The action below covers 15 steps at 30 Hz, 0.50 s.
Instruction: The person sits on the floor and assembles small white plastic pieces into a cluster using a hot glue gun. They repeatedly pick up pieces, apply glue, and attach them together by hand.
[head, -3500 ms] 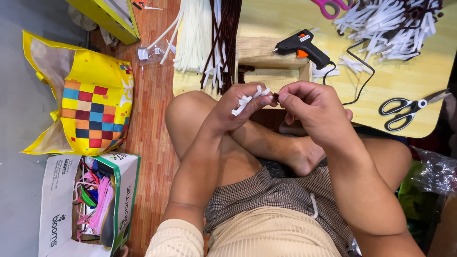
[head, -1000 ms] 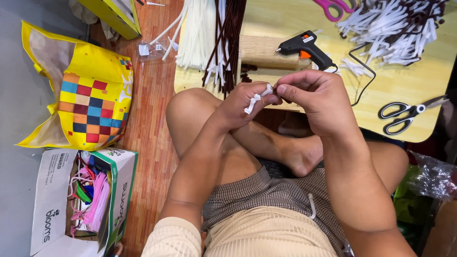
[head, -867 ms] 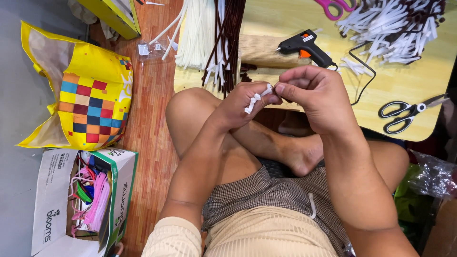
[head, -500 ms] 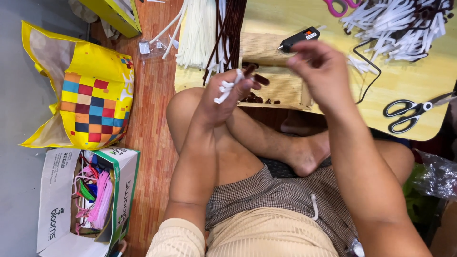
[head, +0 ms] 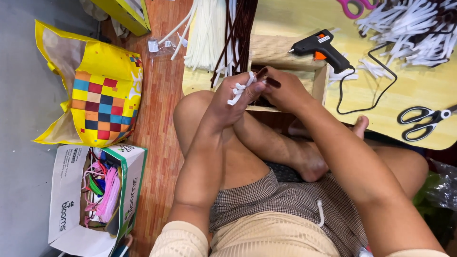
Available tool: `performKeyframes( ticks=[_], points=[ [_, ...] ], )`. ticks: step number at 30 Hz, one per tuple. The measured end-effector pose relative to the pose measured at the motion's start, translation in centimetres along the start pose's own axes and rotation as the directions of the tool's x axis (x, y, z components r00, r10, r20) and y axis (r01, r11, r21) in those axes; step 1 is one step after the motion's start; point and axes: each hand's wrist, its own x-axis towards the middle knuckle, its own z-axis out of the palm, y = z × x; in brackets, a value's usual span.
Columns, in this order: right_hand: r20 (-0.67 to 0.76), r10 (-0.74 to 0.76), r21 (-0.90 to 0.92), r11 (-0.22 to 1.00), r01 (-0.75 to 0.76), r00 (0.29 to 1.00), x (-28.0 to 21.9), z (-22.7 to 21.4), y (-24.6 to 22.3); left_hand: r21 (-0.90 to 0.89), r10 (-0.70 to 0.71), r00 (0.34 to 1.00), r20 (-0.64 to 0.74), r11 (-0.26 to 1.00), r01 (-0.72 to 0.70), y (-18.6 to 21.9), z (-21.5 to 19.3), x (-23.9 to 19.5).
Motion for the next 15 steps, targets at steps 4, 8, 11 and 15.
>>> performKeyframes(
  ticks=[4,8,11,15],
  points=[
    [-0.277,-0.317,0.209,0.901,0.379,0.907,-1.2,0.0,3.2,-0.022,0.000,1.000,0.028,1.000,0.001,0.8,0.5,0.3],
    [-0.426,-0.118,0.385,0.873,0.298,0.897,-4.1,-2.7,4.5,-0.015,0.050,0.994,0.102,0.999,-0.048,4.8,2.1,0.9],
    [-0.473,-0.124,0.419,0.840,0.346,0.872,-6.8,-7.3,3.3,-0.021,0.046,0.984,0.174,0.999,-0.043,5.5,2.8,0.9],
    [-0.400,-0.319,0.390,0.789,0.475,0.859,-10.4,-12.0,-0.9,-0.031,-0.015,0.944,0.331,0.999,0.026,2.2,3.1,0.4]
  ],
)
